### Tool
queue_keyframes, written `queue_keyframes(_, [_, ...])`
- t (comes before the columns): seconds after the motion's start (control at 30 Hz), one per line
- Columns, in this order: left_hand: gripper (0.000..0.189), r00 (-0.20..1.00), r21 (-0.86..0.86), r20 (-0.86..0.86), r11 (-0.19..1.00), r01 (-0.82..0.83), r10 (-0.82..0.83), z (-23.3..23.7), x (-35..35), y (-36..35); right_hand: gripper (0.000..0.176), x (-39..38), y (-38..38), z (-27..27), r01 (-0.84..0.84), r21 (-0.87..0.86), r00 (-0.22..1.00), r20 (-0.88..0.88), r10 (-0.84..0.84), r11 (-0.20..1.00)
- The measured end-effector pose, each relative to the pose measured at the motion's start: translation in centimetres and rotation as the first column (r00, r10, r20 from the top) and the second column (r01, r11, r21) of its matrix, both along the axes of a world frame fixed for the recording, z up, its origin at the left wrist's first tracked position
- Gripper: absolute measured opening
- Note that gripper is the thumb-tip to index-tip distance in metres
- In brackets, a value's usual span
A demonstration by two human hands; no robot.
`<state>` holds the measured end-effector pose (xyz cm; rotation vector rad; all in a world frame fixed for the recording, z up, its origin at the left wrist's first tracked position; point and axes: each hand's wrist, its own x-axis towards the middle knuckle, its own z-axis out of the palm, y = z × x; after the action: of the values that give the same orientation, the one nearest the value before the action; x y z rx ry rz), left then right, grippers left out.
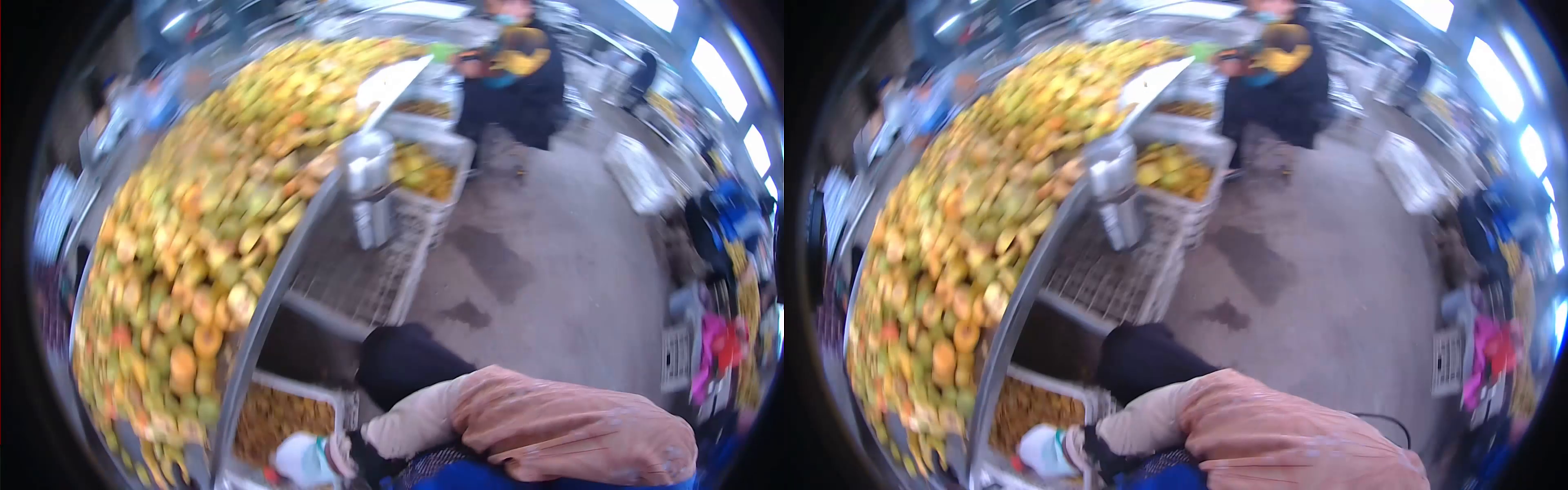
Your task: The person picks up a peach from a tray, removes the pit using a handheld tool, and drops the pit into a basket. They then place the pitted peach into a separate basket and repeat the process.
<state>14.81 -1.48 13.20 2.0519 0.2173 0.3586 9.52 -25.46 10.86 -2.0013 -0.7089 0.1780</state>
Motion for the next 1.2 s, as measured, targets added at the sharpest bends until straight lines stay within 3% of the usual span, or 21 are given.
queue_keyframes(0.03, [0.035,0.999,-0.142,-0.018,0.989,-0.045,0.043,-0.4,-1.6,1.5,0.022,0.5,-0.5,-0.4,-0.167,-0.217,0.986,-0.057,0.158,0.962])
queue_keyframes(0.07, [0.035,0.997,-0.315,-0.026,0.946,-0.083,0.079,-0.9,-3.5,2.6,0.026,1.2,-0.9,1.5,-0.247,-0.340,0.968,-0.130,0.215,0.908])
queue_keyframes(0.1, [0.035,0.995,-0.564,-0.025,0.821,-0.092,0.095,-1.3,-5.3,2.9,0.026,1.2,-1.6,1.2,-0.250,-0.226,0.961,-0.173,0.214,0.941])
queue_keyframes(0.17, [0.036,0.993,-0.873,-0.024,0.481,-0.078,0.118,-2.3,-8.8,2.5,0.023,0.6,-1.0,0.5,-0.298,-0.319,0.902,0.215,0.375,0.900])
queue_keyframes(0.2, [0.037,0.992,-0.905,-0.038,0.417,-0.086,0.121,-3.2,-10.3,1.9,0.023,0.5,-0.8,0.6,-0.274,-0.356,0.814,0.409,0.413,0.893])
queue_keyframes(0.23, [0.040,0.991,-0.583,0.116,0.812,0.009,0.073,-3.9,-11.8,0.1,0.029,-0.3,0.9,1.3,-0.127,-0.134,0.979,-0.178,0.102,0.983])
queue_keyframes(0.27, [0.046,0.962,-0.126,0.260,0.991,-0.047,0.079,-4.7,-13.2,-1.7,0.037,-0.8,1.7,-0.7,-0.107,0.067,0.988,-0.102,0.113,0.992])
queue_keyframes(0.3, [0.046,0.975,-0.149,0.215,0.988,-0.026,0.058,-3.8,-13.4,-2.8,0.040,-1.2,1.8,-0.2,-0.144,0.026,0.975,-0.166,0.147,0.989])
queue_keyframes(0.33, [0.046,0.988,-0.379,0.142,0.925,-0.004,0.063,-3.2,-13.6,-3.3,0.044,-1.7,1.9,-0.1,-0.152,0.003,0.968,-0.201,0.150,0.988])
queue_keyframes(0.37, [0.046,0.995,-0.660,0.065,0.751,-0.019,0.082,-2.8,-13.4,-3.7,0.045,-1.8,2.0,-0.1,-0.182,-0.024,0.959,-0.225,0.172,0.983])
queue_keyframes(0.4, [0.047,0.993,-0.791,0.013,0.609,-0.059,0.113,-2.9,-13.4,-3.8,0.046,-2.0,2.2,0.0,-0.209,-0.047,0.949,-0.249,0.191,0.977])
queue_keyframes(0.43, [0.049,0.988,-0.867,-0.039,0.487,-0.106,0.146,-2.7,-13.1,-4.3,0.046,-1.7,1.7,0.2,-0.219,-0.045,0.946,-0.254,0.201,0.975])
queue_keyframes(0.53, [0.056,0.965,-0.923,-0.122,0.332,-0.196,0.231,-2.9,-13.0,-4.9,0.050,-2.2,2.3,-1.2,-0.221,0.015,0.947,-0.235,0.218,0.975])
queue_keyframes(0.67, [0.067,0.942,-0.926,-0.124,0.304,-0.223,0.313,-3.9,-12.5,-5.3,0.051,-2.2,2.7,-1.0,-0.238,-0.054,0.934,-0.285,0.213,0.970])
queue_keyframes(0.73, [0.067,0.940,-0.924,-0.034,0.348,-0.158,0.338,-4.8,-12.2,-5.1,0.048,-2.5,3.0,-1.0,-0.252,0.017,0.914,-0.324,0.244,0.967])
queue_keyframes(0.87, [0.066,0.884,-0.928,-0.072,0.294,-0.229,0.461,-4.3,-12.5,-5.9,0.047,-2.9,3.6,-1.4,-0.242,0.101,0.899,-0.350,0.262,0.965])
queue_keyframes(0.93, [0.069,0.960,-0.937,0.013,0.337,-0.086,0.281,-3.8,-12.9,-6.0,0.051,-3.1,4.0,-1.5,-0.270,0.025,0.897,-0.356,0.261,0.962])
queue_keyframes(0.97, [0.073,0.922,-0.978,-0.115,0.122,-0.171,0.370,-3.7,-12.3,-6.1,0.049,-3.4,4.0,-1.3,-0.242,0.077,0.889,-0.381,0.253,0.967])
queue_keyframes(1.03, [0.073,0.929,-0.975,-0.112,0.143,-0.172,0.352,-3.7,-12.6,-6.6,0.050,-4.2,4.4,-1.7,-0.196,0.131,0.862,-0.449,0.234,0.972])
queue_keyframes(1.13, [0.070,0.933,-0.977,-0.100,0.145,-0.159,0.345,-4.5,-12.7,-6.6,0.051,-4.7,5.2,-3.0,-0.154,0.205,0.901,-0.374,0.222,0.967])
queue_keyframes(1.2, [0.067,0.928,-0.980,-0.104,0.121,-0.157,0.357,-4.9,-12.7,-6.4,0.053,-4.2,5.1,-2.9,-0.196,0.139,0.896,-0.376,0.235,0.971])
